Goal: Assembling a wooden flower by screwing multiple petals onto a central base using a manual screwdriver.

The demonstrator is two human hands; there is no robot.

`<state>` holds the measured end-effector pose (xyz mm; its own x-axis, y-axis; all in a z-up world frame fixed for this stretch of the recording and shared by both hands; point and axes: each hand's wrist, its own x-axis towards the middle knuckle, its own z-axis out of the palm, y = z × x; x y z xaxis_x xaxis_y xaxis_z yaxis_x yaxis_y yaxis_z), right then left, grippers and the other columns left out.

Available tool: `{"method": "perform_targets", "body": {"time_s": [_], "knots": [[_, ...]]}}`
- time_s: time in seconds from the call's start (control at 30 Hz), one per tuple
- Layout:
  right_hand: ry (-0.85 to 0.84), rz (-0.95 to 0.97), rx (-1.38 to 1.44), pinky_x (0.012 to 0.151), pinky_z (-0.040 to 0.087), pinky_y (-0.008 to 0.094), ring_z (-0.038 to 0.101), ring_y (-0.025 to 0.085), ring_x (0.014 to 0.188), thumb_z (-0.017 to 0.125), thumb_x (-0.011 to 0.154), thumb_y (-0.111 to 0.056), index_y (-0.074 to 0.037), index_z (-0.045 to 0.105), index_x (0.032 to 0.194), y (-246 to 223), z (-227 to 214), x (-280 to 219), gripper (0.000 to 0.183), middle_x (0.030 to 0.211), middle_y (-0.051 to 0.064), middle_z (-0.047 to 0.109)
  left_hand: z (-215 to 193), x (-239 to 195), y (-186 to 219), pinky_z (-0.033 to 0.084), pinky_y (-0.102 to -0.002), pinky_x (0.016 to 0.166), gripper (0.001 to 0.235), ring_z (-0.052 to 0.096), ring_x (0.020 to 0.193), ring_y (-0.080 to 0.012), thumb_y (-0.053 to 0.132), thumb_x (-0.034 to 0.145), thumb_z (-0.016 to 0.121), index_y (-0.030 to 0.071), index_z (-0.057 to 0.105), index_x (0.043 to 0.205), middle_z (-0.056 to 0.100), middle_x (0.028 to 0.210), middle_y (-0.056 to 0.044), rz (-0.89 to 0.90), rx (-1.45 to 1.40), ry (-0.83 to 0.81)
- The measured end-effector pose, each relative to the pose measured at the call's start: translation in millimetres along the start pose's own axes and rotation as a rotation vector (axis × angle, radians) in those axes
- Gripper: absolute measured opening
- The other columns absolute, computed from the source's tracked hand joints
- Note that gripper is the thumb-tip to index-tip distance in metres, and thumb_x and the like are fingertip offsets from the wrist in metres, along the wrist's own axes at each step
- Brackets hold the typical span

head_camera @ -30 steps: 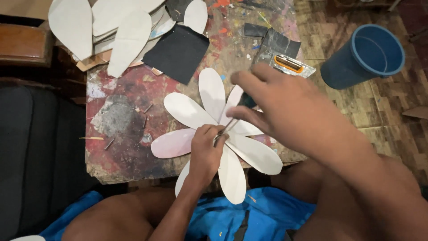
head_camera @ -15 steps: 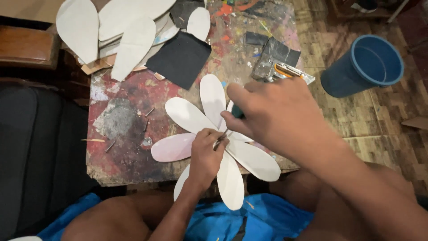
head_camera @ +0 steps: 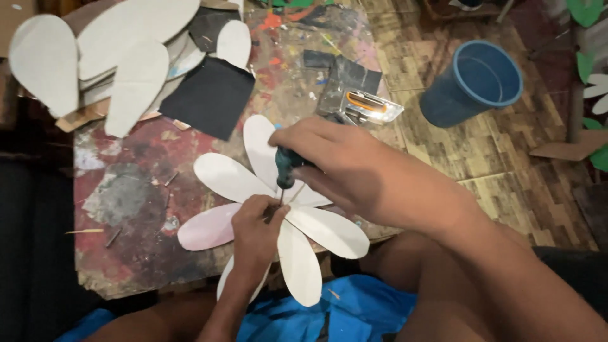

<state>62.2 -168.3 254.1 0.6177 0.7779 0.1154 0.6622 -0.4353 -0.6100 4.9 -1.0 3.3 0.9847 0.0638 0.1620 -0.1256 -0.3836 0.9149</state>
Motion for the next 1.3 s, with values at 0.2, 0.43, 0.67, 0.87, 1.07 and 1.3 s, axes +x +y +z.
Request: {"method": "perform_targets", "body": {"time_s": [0.2, 0.43, 0.67, 0.87, 1.07, 1.3], "knots": [[-0.209, 0.217, -0.664, 0.036, 0.046, 0.043, 0.059, 0.027, 0.042, 0.060, 0.110, -0.042, -0.005, 0.049, 0.107, 1, 6, 16, 0.038, 0.062, 0.004, 0.061, 0, -1, 0, 0.055, -0.034, 0.074, 0.007, 0.068, 0.079, -0.0212, 0.006, 0.083, 0.079, 0.005, 0.073, 0.085, 0.072, 0.083, -0.007, -0.054, -0.019, 0.005], [-0.183, 0.350, -0.938, 0.045, 0.040, 0.043, 0.057, 0.030, 0.047, 0.047, 0.107, -0.081, -0.016, 0.055, 0.092, 19, 12, 5, 0.067, 0.050, 0.003, 0.057, -2, -5, -3, 0.058, -0.036, 0.074, 0.013, 0.071, 0.083, -0.0244, 0.009, 0.086, 0.080, 0.003, 0.073, 0.095, 0.073, 0.092, -0.011, 0.060, 0.037, 0.009], [-0.136, 0.016, -0.183, 0.074, 0.050, 0.045, 0.068, 0.030, 0.098, 0.059, 0.101, -0.021, -0.010, 0.056, 0.132, 10, -17, -6, 0.033, 0.125, 0.009, 0.067, -1, -4, -7, 0.057, -0.035, 0.072, 0.015, 0.068, 0.081, -0.0245, 0.002, 0.083, 0.083, 0.001, 0.072, 0.092, 0.072, 0.090, -0.012, 0.113, 0.066, 0.008], [-0.140, 0.164, -0.536, 0.044, 0.045, 0.053, 0.062, 0.037, 0.055, 0.064, 0.101, -0.039, -0.021, 0.062, 0.125, 20, 14, -1, 0.030, 0.080, 0.009, 0.059, 0, -4, -6, 0.058, -0.037, 0.076, 0.015, 0.069, 0.085, -0.0262, 0.003, 0.085, 0.081, 0.001, 0.072, 0.097, 0.071, 0.093, -0.012, 0.119, 0.089, 0.002], [-0.286, 0.356, -0.771, 0.047, 0.053, 0.049, 0.068, 0.036, 0.046, 0.052, 0.112, -0.055, -0.013, 0.053, 0.113, -7, 19, 19, 0.042, 0.062, 0.011, 0.072, -3, -5, -1, 0.058, -0.037, 0.080, 0.029, 0.069, 0.090, -0.0263, 0.003, 0.083, 0.083, 0.001, 0.072, 0.110, 0.071, 0.102, -0.012, 0.121, 0.064, -0.006], [-0.162, 0.158, -0.305, 0.053, 0.046, 0.050, 0.062, 0.038, 0.084, 0.062, 0.097, -0.011, -0.012, 0.051, 0.123, 4, 4, 9, 0.028, 0.114, 0.013, 0.056, 6, -2, -9, 0.055, -0.036, 0.078, 0.008, 0.068, 0.082, -0.0241, 0.007, 0.087, 0.078, 0.004, 0.071, 0.090, 0.068, 0.088, -0.009, 0.122, 0.040, 0.032]]}}
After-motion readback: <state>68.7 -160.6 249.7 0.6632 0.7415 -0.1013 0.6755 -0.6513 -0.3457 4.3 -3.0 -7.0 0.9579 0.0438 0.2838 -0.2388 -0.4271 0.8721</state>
